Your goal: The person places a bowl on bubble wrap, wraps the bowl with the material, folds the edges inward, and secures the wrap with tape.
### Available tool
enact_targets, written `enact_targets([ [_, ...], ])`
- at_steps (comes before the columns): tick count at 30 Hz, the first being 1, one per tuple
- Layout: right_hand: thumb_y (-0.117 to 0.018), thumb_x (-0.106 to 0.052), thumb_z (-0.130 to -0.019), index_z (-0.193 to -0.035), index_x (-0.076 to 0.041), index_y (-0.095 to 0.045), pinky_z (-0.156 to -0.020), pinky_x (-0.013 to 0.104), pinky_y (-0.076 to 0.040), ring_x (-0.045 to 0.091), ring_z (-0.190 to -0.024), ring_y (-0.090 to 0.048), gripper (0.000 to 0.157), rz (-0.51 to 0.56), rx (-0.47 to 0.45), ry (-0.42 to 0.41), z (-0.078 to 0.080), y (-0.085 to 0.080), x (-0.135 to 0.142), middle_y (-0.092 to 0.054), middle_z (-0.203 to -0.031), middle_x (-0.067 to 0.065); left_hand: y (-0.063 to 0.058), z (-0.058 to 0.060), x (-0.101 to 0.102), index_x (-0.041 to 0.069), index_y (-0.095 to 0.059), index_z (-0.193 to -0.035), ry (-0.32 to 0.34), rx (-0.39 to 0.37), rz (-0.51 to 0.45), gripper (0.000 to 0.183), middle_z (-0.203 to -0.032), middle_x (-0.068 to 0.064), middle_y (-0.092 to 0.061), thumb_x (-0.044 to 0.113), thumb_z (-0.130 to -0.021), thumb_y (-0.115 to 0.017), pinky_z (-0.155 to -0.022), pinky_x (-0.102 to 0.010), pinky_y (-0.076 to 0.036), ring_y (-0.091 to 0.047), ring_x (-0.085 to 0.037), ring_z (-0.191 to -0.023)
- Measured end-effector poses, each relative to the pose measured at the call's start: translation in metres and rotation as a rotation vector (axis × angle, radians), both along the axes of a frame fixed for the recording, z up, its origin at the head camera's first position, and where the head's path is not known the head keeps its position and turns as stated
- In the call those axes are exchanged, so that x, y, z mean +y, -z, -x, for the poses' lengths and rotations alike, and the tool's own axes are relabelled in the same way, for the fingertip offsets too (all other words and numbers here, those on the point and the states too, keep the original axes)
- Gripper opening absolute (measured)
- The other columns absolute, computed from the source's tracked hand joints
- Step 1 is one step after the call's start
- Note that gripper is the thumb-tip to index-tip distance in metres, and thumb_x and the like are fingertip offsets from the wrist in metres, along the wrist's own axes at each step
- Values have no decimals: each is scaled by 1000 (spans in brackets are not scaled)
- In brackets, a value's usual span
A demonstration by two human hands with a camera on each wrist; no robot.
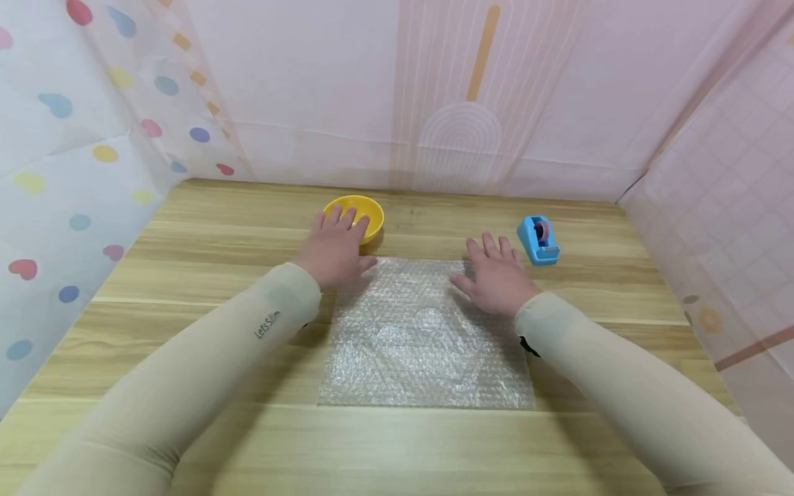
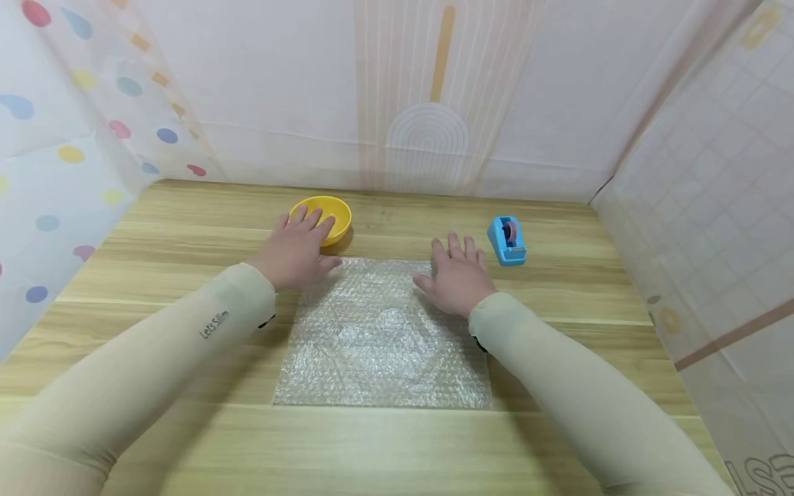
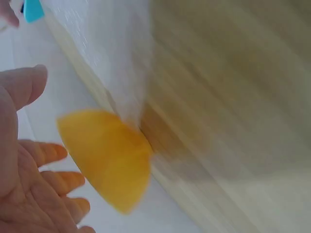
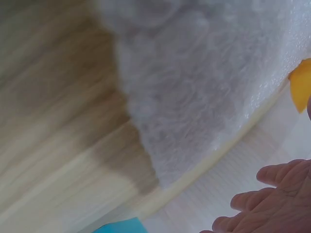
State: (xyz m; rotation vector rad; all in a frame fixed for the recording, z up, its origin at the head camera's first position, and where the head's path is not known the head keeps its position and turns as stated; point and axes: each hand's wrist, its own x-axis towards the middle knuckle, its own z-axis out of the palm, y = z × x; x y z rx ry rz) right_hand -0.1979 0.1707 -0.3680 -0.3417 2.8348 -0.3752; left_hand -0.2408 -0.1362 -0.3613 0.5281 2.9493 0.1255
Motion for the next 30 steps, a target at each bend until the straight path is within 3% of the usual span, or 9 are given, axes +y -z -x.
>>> enact_targets([
  [11,-45,-56,-108,-169,-7,-13,-132,67,2,53,-161,6,84,-33,-7,-24,-6,-4,18,1,-175,26,-5,17,-32,5,-51,-153,82,43,98,56,-165,-21,-42,31,-104,-62,-130,-70,-13,-27,-49,-157],
  [19,-44,-57,-108,-169,-8,-12,-131,69,-1,54,-160,7,85,-42,-18,-16,-8,-3,29,1,-175,26,-1,22,-37,8,-56,-150,89,54,97,48,-162,-19,-47,24,-104,-60,-130,-70,-12,-29,-46,-158],
  [23,-44,-54,-109,-169,-5,-14,-132,67,-5,54,-161,1,83,-58,-9,-40,-8,-1,31,-5,-175,27,0,22,-37,10,-61,-146,102,52,103,42,-157,-14,-55,17,-104,-55,-131,-70,-12,-31,-45,-157],
  [30,-49,-52,-108,-168,-5,-20,-133,61,-12,49,-162,-9,81,-74,-84,-119,-10,3,28,-12,-175,24,-1,20,-38,15,-72,-131,107,74,114,37,-137,-12,-72,6,-103,-50,-131,-69,-13,-49,-42,-147],
])
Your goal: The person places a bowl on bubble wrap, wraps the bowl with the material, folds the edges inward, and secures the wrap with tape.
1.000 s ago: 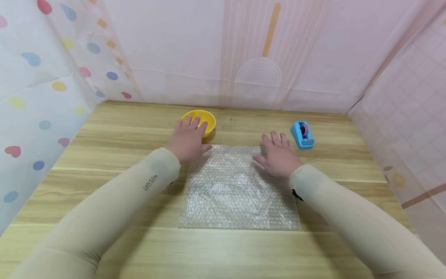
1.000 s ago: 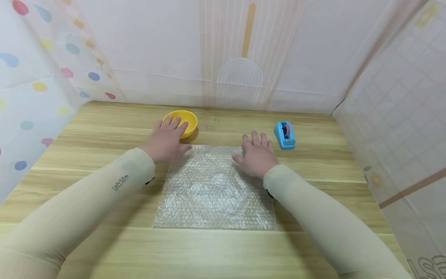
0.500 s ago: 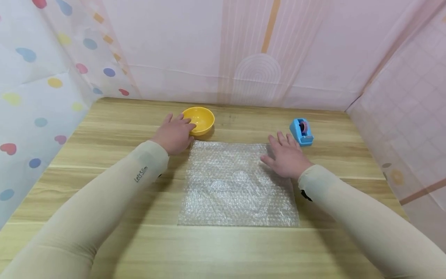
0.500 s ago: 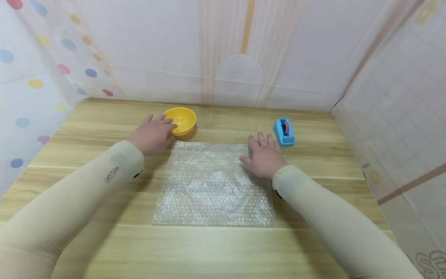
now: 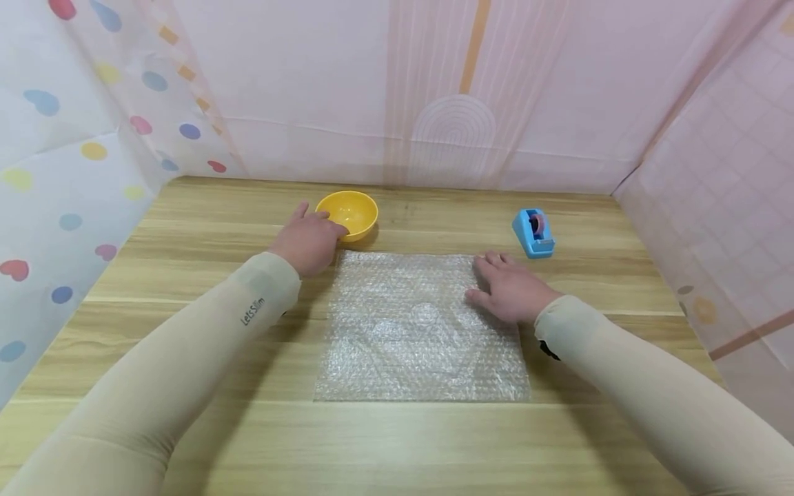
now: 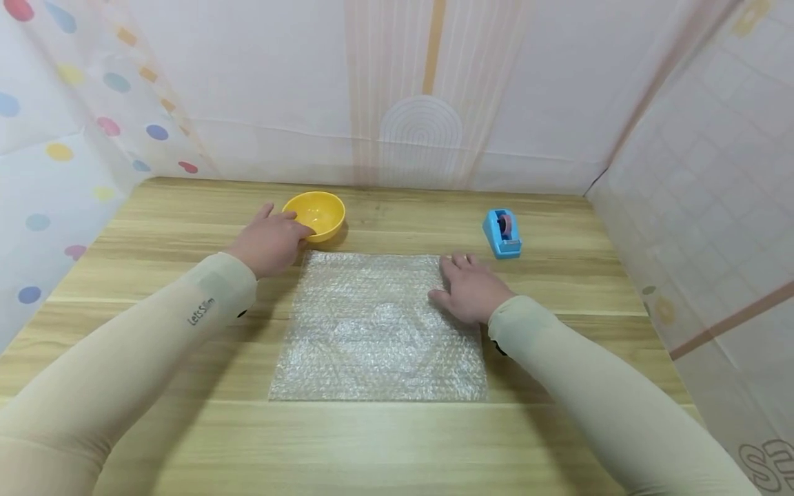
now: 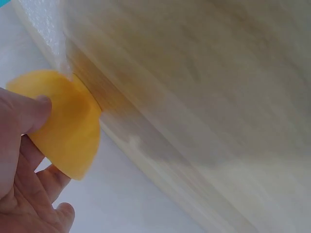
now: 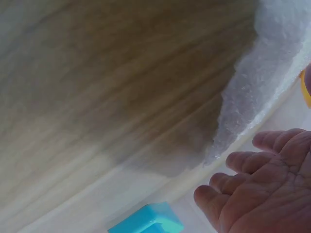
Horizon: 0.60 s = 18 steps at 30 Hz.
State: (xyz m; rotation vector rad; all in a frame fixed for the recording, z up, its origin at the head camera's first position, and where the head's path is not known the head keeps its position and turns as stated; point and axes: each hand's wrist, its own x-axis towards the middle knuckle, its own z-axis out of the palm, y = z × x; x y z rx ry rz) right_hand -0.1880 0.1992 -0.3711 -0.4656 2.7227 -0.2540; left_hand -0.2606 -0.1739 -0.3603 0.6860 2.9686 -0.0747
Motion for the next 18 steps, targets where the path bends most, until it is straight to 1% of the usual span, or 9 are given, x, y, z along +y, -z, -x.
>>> enact_targets([
  [3,-48,-52,-109,-168,-6,-19,-132,61,-14,49,-162,-8,81,-7,-26,-6,1,2,1,-11,-175,24,1,-2,0,14,-74,-124,10,19,6,30,-127,-14,-76,6,-103,-55,-131,-68,-15,-61,-40,-133],
  [7,-48,-47,-110,-168,-4,-19,-133,59,-15,46,-163,-10,78,-6,-17,-34,2,4,2,-12,-175,24,1,-7,-1,12,-75,-112,29,57,-11,21,-112,-13,-78,3,-101,-60,-130,-68,-19,-68,-37,-117],
  [10,-48,-44,-110,-167,-4,-19,-133,59,-16,45,-163,-10,76,2,-11,-63,3,5,2,-12,-175,24,-1,-13,0,14,-75,-109,53,77,-17,21,-112,-10,-79,1,-99,-62,-130,-68,-19,-67,-37,-121],
  [13,-48,-43,-111,-167,-4,-20,-133,58,-16,45,-163,-9,75,10,-9,-82,3,7,1,-11,-175,25,-4,-21,6,16,-75,-113,97,88,-6,24,-120,-7,-79,1,-98,-63,-131,-67,-18,-64,-37,-131],
  [15,-48,-44,-111,-168,-4,-19,-133,58,-15,45,-163,-8,75,11,-9,-84,4,9,0,-10,-175,25,-8,-31,13,16,-75,-115,132,84,0,26,-123,-5,-78,1,-98,-64,-131,-66,-16,-61,-37,-135],
  [18,-47,-43,-111,-167,-3,-19,-134,58,-15,45,-163,-7,75,12,-10,-80,4,10,0,-9,-175,26,-12,-47,25,18,-76,-117,194,80,-2,29,-125,-4,-78,0,-99,-62,-132,-65,-17,-61,-35,-136],
])
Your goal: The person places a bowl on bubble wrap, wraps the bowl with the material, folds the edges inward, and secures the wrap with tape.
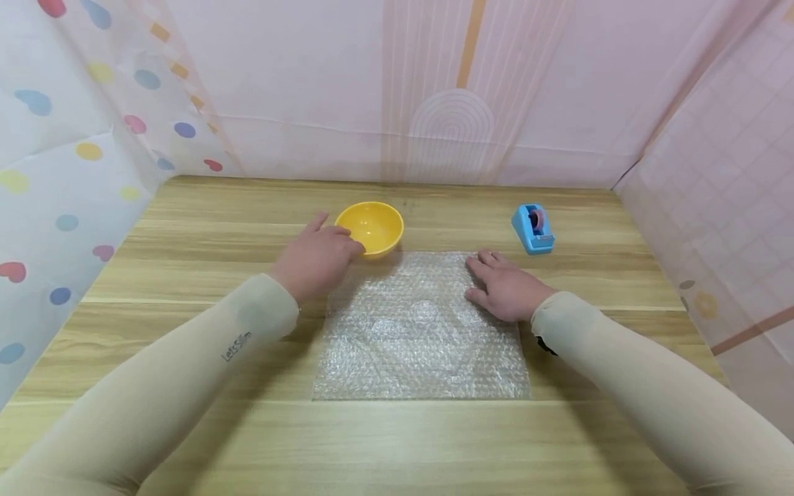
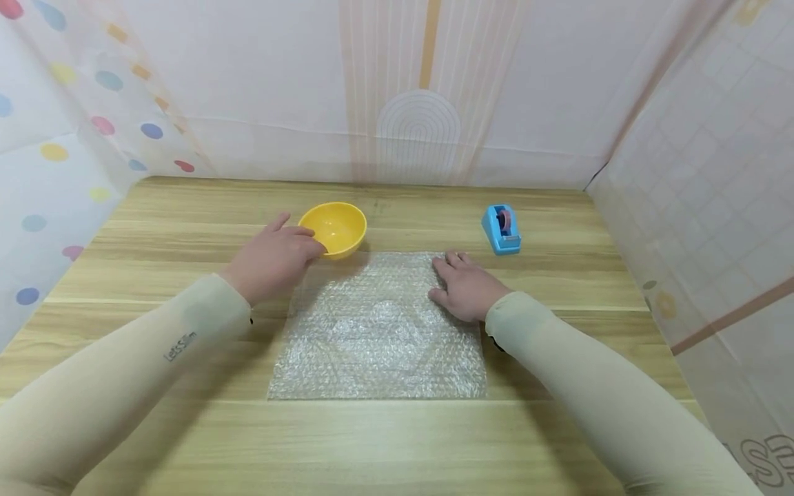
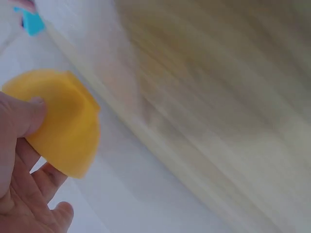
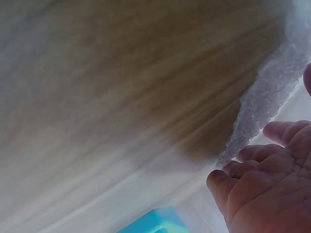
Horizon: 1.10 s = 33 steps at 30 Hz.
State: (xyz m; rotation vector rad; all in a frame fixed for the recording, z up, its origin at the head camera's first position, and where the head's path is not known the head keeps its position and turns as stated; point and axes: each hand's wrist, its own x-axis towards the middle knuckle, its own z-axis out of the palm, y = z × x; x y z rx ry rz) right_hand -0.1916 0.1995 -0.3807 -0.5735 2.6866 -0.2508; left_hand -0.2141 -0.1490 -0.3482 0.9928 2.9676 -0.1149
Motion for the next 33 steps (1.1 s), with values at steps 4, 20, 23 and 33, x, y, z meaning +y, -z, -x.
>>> enact_targets([
  [4,-47,-42,-111,-167,-3,-19,-134,58,-14,46,-163,-7,74,-7,0,6,0,-1,0,-8,-174,27,-3,-20,15,19,-76,-115,95,2,-16,27,-124,-1,-78,2,-100,-62,-132,-63,-19,-62,-31,-136],
  [20,-46,-44,-111,-168,-7,-18,-132,59,-17,45,-163,-8,74,-59,-25,28,12,2,-5,-7,-176,23,7,-66,52,19,-75,-107,343,-7,23,20,-115,3,-80,2,-98,-67,-127,-51,-38,-67,-24,-122],
  [23,-46,-45,-111,-169,-9,-17,-132,60,-18,46,-163,-8,74,-71,-29,24,16,3,-5,-6,-176,23,8,-69,55,17,-76,-108,354,-20,13,20,-115,2,-80,3,-98,-67,-125,-49,-42,-67,-24,-121],
  [33,-44,-46,-111,-169,-10,-15,-132,60,-17,46,-163,-7,74,-67,-39,21,24,5,-2,-4,-176,22,12,-70,58,16,-76,-106,388,-45,-45,14,-108,3,-80,7,-101,-66,-119,-42,-48,-67,-22,-110],
])
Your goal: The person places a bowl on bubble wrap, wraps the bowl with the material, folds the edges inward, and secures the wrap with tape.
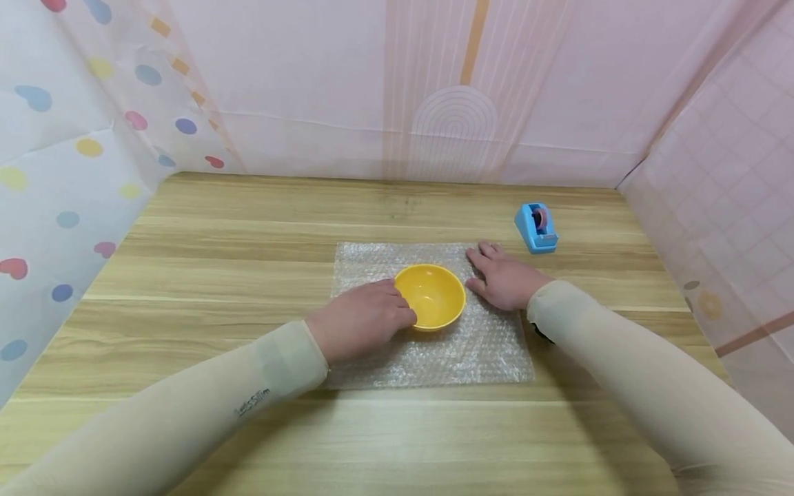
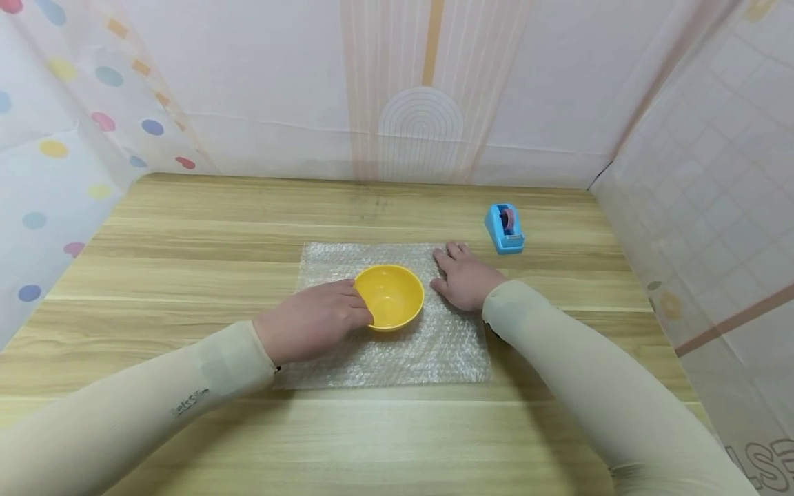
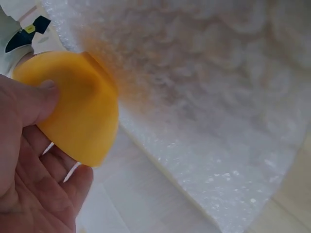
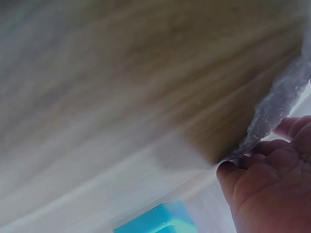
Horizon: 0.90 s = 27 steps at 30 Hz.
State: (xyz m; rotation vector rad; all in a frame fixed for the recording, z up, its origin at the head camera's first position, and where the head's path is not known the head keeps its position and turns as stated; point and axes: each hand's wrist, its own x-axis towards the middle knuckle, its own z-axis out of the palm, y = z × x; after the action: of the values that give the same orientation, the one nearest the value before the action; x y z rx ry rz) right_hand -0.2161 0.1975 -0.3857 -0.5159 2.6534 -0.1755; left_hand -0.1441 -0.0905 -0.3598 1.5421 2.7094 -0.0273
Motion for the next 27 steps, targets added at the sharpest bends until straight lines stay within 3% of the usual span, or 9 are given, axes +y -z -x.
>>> enact_targets([
  [6,-44,-47,-111,-170,-12,-16,-131,62,-17,44,-164,-6,74,-1,-10,21,5,-3,0,-3,-177,21,2,3,2,16,-75,-103,31,15,7,12,-103,4,-80,7,-101,-66,-118,-41,-49,-66,-20,-102],
  [17,-50,-48,-109,-168,-7,-19,-130,63,-18,44,-163,-11,78,5,-39,145,17,-7,-1,-9,-176,23,2,5,5,17,-76,-100,37,75,33,15,-103,5,-81,6,-101,-66,-114,-38,-52,-67,-19,-98],
  [23,-57,-43,-107,-165,-4,-25,-131,60,-21,43,-160,-23,77,13,-11,162,20,-8,-3,-23,-173,24,2,6,5,17,-75,-99,38,79,34,16,-103,5,-81,5,-101,-65,-115,-39,-52,-68,-20,-99],
  [27,-63,-38,-105,-163,-1,-28,-129,60,-30,43,-154,-36,78,40,26,163,19,-8,-5,-36,-167,25,2,6,5,16,-76,-99,41,80,32,16,-103,5,-81,4,-101,-65,-114,-39,-52,-67,-20,-98],
])
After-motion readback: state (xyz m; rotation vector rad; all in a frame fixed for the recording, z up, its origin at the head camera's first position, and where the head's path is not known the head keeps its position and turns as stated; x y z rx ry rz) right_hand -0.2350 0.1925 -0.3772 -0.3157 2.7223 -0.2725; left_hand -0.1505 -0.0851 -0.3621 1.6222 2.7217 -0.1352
